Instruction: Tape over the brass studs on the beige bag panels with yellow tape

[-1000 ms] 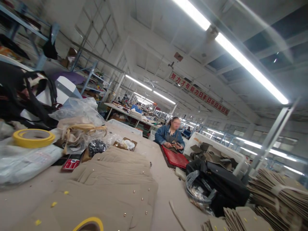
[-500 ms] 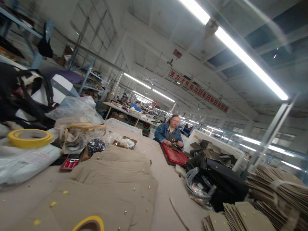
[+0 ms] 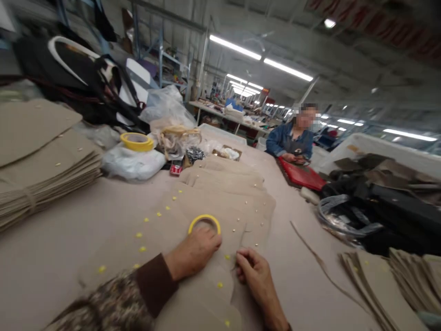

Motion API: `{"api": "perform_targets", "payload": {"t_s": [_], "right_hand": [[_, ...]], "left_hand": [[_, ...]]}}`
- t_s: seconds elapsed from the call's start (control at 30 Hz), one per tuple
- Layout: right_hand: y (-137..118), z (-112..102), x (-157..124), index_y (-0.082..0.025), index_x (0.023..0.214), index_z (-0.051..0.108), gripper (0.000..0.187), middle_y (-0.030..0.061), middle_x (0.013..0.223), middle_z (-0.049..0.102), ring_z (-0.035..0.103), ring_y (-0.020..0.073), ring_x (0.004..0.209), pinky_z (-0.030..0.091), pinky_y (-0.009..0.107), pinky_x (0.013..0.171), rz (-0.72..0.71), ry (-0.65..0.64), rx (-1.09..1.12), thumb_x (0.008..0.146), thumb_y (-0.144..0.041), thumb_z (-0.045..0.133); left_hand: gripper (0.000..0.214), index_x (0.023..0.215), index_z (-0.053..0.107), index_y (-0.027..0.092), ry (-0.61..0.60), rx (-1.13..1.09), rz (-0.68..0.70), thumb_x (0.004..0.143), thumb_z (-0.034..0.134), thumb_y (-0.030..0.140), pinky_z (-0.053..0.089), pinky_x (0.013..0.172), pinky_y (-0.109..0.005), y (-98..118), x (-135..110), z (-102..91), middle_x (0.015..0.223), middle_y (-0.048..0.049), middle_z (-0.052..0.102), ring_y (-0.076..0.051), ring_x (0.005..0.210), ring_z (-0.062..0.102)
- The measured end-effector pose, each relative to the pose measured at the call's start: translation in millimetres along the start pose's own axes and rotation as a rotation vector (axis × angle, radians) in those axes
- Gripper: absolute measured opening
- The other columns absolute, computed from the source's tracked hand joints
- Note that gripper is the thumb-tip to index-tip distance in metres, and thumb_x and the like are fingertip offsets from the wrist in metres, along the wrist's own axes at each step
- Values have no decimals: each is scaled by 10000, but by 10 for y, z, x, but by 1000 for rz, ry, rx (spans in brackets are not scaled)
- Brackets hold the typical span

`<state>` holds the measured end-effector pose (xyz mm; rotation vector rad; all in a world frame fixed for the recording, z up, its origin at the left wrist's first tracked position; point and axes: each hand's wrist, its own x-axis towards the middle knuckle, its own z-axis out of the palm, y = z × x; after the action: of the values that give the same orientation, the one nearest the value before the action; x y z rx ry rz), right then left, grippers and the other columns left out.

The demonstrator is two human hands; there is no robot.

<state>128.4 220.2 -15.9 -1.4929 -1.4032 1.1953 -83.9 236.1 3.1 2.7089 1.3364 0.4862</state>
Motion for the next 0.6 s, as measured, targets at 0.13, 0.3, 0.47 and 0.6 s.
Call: {"api": "perform_targets", "payload": {"t_s": [0.13, 0.3, 0.47, 0.6], "right_hand": [[-90, -45, -70, -167, 775, 684, 293, 9, 662, 657, 576, 148, 605, 439, 240, 572, -97, -60, -201, 799, -454, 630], [-145, 11, -154, -188, 766, 714, 269, 48, 743, 726, 650, 193, 695, 458, 266, 651, -242, -27, -431, 856, -400, 575], [-35, 90, -73, -195, 779, 716, 232, 47, 748, 720, 657, 184, 691, 455, 263, 671, -307, 36, -513, 875, -345, 568], [-143, 242, -171, -197, 753, 722, 164, 35, 727, 716, 654, 166, 685, 452, 241, 640, -282, 143, -618, 856, -230, 599]], "left_hand": [[120, 933, 546, 180, -62, -20, -36, 976, 438, 207, 395, 756, -324, -1, 4, -59, 922, -51, 621, -211, 854, 535], [108, 908, 531, 184, -41, -23, -27, 974, 448, 202, 387, 742, -320, 50, 0, -58, 894, -42, 606, -203, 824, 524], [108, 897, 531, 184, -49, -22, -37, 966, 447, 179, 389, 744, -324, -31, -25, -76, 905, -46, 610, -207, 829, 521], [158, 858, 554, 187, 38, -109, 18, 935, 438, 112, 421, 727, -330, 25, -78, -31, 857, -41, 617, -204, 793, 532]]}}
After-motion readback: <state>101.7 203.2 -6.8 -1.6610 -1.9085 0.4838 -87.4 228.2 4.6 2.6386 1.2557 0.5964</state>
